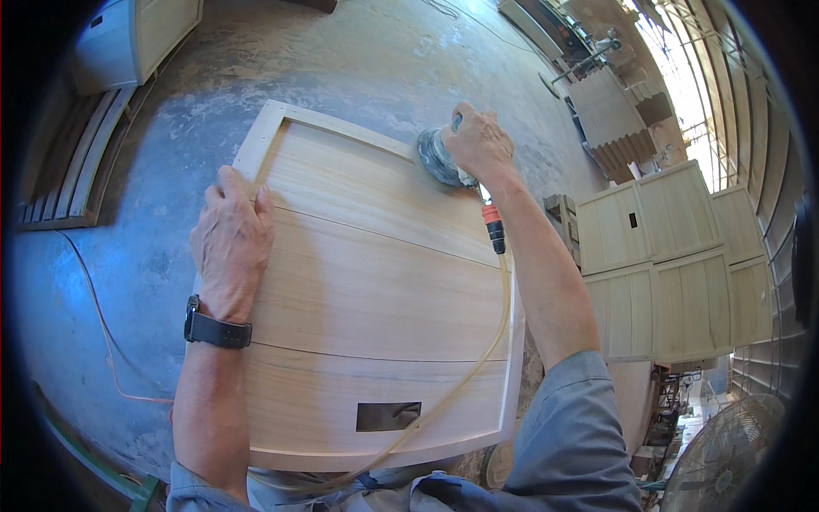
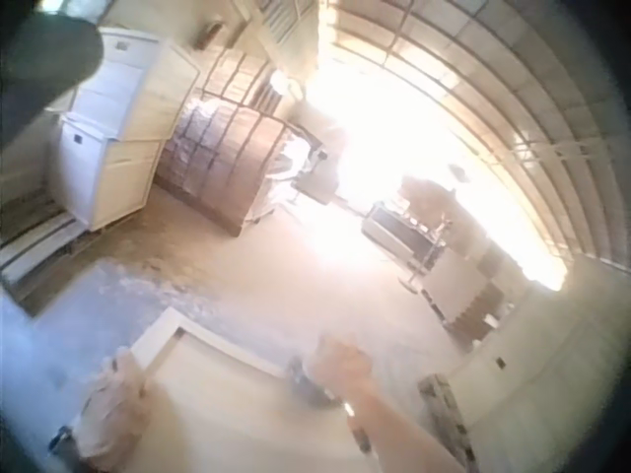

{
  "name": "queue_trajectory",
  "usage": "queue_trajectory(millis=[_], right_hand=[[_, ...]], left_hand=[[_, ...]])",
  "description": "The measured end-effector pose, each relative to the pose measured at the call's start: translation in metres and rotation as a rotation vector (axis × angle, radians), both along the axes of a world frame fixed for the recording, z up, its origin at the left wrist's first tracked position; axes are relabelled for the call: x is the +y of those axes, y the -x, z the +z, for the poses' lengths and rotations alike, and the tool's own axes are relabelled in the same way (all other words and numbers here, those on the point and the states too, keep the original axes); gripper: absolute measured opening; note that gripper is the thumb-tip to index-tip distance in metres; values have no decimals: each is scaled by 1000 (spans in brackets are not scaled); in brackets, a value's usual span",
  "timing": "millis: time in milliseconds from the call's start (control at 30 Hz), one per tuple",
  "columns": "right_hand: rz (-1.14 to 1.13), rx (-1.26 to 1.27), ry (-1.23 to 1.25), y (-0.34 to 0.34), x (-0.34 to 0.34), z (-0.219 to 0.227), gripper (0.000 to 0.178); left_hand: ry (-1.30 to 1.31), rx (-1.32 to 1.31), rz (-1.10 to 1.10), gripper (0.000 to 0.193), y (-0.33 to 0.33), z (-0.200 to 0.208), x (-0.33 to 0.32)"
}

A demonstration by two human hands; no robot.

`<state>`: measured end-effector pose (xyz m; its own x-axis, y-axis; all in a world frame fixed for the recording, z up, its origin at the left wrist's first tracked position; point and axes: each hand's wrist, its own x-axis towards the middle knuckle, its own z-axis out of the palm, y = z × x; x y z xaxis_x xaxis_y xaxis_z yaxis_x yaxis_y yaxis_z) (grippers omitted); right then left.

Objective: The person picks up a pneumatic sander and sands the surfaces and edges of a wooden box, turning and repositioning the piece by hand.

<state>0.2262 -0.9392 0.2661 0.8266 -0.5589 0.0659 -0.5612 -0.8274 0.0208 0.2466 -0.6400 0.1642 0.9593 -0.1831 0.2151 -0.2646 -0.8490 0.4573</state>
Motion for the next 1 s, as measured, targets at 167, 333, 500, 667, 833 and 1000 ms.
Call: queue_trajectory(millis=[167, 333, 500, 667, 833, 1000], right_hand=[[31, -5, -7, -5, -2, -2, 41], [39, -17, 4, -12, 13, -2, 41], [83, -14, -2, -23, 27, -2, 41], [96, -42, -31, -33, 39, -1, 42], [126, -31, -6, -46, 53, -6, 42], [164, -52, -17, -59, 66, -8, 41]], left_hand=[[-3, 29, 10, 38, 1, 6, -1], [-3, 35, 2, 37, 2, 6, -3], [-18, -27, 12, 33, 6, 13, -4], [0, -54, 18, 33, 4, 6, -4], [21, -49, 19, 35, 3, 6, -1], [67, 9, 18, 40, 2, 5, 1]])
